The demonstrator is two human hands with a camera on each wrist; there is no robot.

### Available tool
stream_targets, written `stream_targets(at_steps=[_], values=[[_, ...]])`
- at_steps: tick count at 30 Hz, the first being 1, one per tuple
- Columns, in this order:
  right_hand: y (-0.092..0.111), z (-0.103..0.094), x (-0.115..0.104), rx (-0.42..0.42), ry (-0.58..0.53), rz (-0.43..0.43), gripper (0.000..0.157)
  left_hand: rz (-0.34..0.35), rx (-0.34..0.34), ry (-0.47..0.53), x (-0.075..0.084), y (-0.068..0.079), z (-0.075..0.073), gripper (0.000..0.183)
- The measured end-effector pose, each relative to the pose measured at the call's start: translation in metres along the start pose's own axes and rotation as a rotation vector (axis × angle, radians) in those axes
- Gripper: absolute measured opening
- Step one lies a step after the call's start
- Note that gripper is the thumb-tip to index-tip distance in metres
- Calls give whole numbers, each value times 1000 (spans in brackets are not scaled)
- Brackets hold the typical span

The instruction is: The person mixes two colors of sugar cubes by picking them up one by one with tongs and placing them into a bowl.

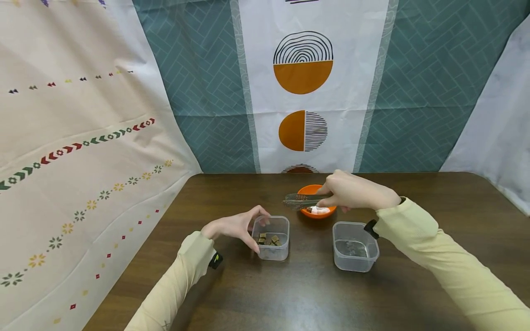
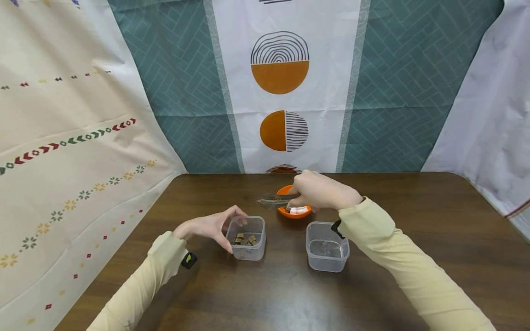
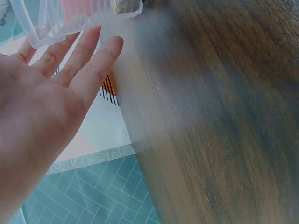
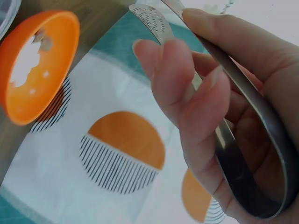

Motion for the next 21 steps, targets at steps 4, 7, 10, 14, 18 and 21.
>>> stream_targets(at_steps=[4,7,10,14,18,21], values=[[2,1,-11,-11,4,-20,20,-5,-1,-3,0,0,0,77],[3,3,-18,-26,-1,-19,20,-12,-2,-15,1,-1,-1,79],[2,6,-24,-17,19,-42,17,-16,-4,-25,2,-1,-1,80],[-1,12,-30,-2,91,-91,18,-23,-5,-30,2,-1,-2,79],[-9,20,-36,-18,151,-107,27,-25,-1,-34,2,0,-1,79],[-16,25,-41,-26,189,-105,13,-16,2,-28,2,1,-1,78]])
Point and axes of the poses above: each hand's wrist, its own y-axis away from the middle knuckle, its own z-axis out of the palm, x = y × z, the point moved 2 cm from there along -y, towards the middle knuckle, and after that the axes turned 5 degrees about z, right-handed, at the moved point
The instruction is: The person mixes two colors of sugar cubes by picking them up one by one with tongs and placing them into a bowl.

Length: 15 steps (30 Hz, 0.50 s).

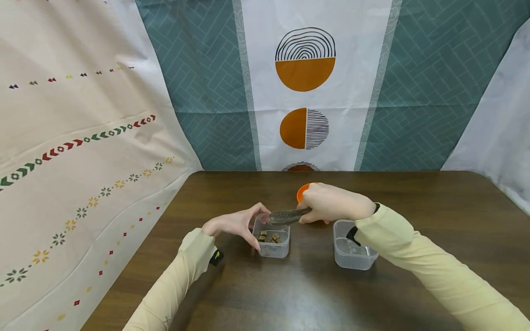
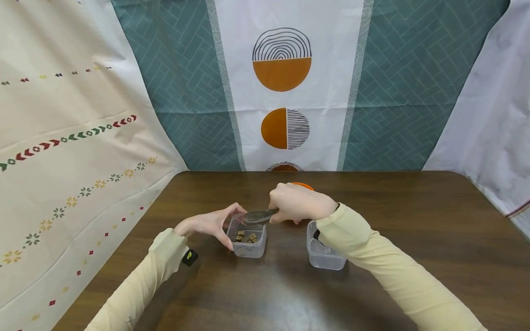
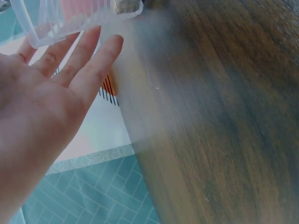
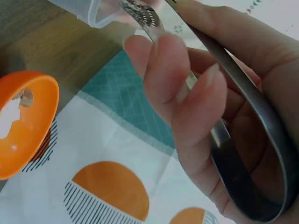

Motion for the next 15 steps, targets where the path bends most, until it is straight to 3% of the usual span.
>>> stream_targets(at_steps=[7,15], values=[[-19,15,-4,-60,58,14,10,45,21,35,-4,-1,1,77],[-31,27,-4,3,107,-10,20,57,21,61,-3,-2,2,77]])
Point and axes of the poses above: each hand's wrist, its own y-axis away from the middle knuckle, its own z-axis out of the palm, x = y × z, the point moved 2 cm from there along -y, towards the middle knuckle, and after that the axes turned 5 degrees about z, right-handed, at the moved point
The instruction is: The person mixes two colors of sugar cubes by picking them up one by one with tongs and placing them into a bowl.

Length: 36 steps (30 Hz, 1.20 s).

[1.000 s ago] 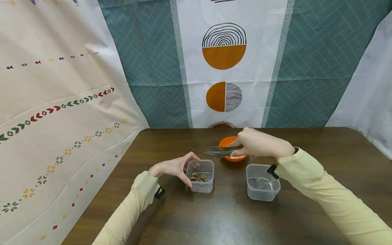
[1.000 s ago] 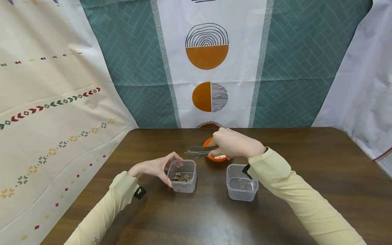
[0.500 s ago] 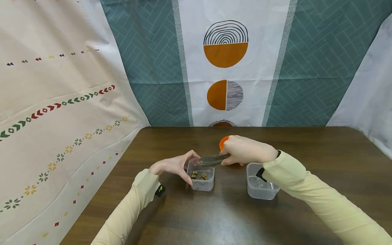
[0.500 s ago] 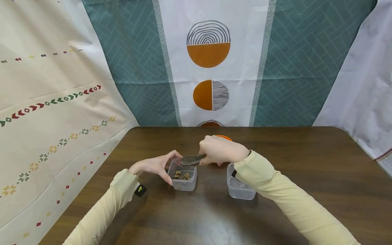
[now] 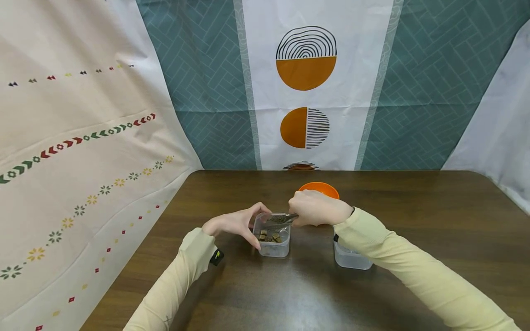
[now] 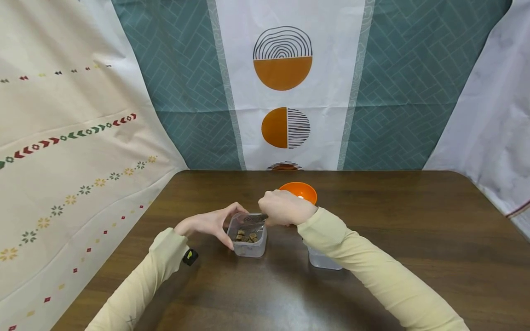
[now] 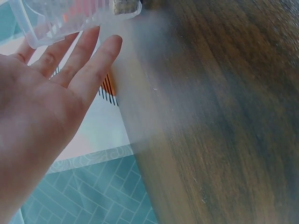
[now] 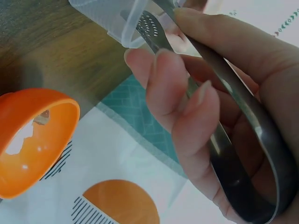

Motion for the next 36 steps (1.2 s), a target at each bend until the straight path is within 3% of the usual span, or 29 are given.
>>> stream_targets(at_steps=[7,21,36], values=[[-9,10,-4,68,114,-26,21,-4,-20,29,0,-1,0,77],[-18,19,-5,30,180,9,20,-55,-22,-31,0,1,-1,77],[-28,18,-12,11,205,1,19,-37,-20,-24,1,-1,-1,78]])
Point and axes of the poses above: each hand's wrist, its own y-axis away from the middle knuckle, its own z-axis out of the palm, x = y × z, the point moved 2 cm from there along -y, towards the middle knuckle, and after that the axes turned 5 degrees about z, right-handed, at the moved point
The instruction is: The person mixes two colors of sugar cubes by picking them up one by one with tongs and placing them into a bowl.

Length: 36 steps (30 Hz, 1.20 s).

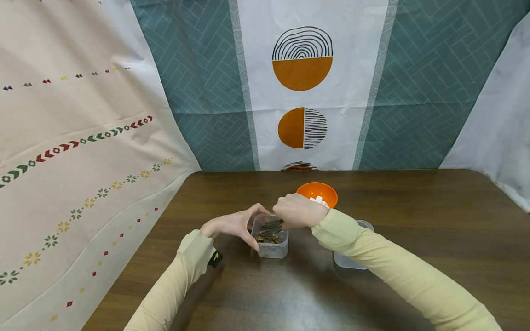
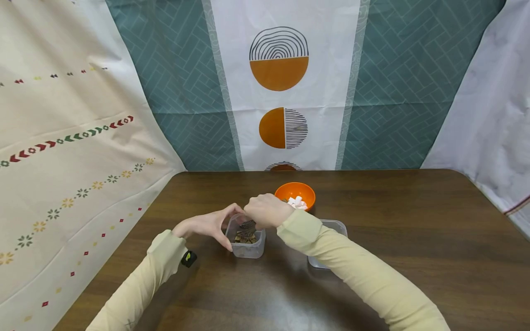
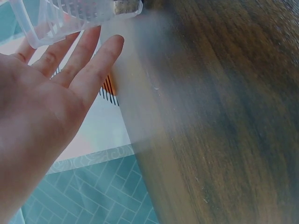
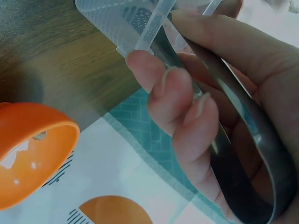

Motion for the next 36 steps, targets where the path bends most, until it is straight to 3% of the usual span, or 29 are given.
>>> stream_targets(at_steps=[7,17,24,28,36], values=[[-3,-1,-4,19,28,-9,17,10,-9,-7,0,1,-1,79],[-5,-2,-7,-22,38,-2,15,-8,-10,8,0,1,0,77],[-1,-1,-2,-17,30,-28,14,-6,-10,32,12,1,0,78],[3,-3,2,-4,-1,-37,16,-12,-4,8,5,0,-1,78],[12,-9,6,18,-60,-51,16,-2,-19,74,26,1,3,76]])
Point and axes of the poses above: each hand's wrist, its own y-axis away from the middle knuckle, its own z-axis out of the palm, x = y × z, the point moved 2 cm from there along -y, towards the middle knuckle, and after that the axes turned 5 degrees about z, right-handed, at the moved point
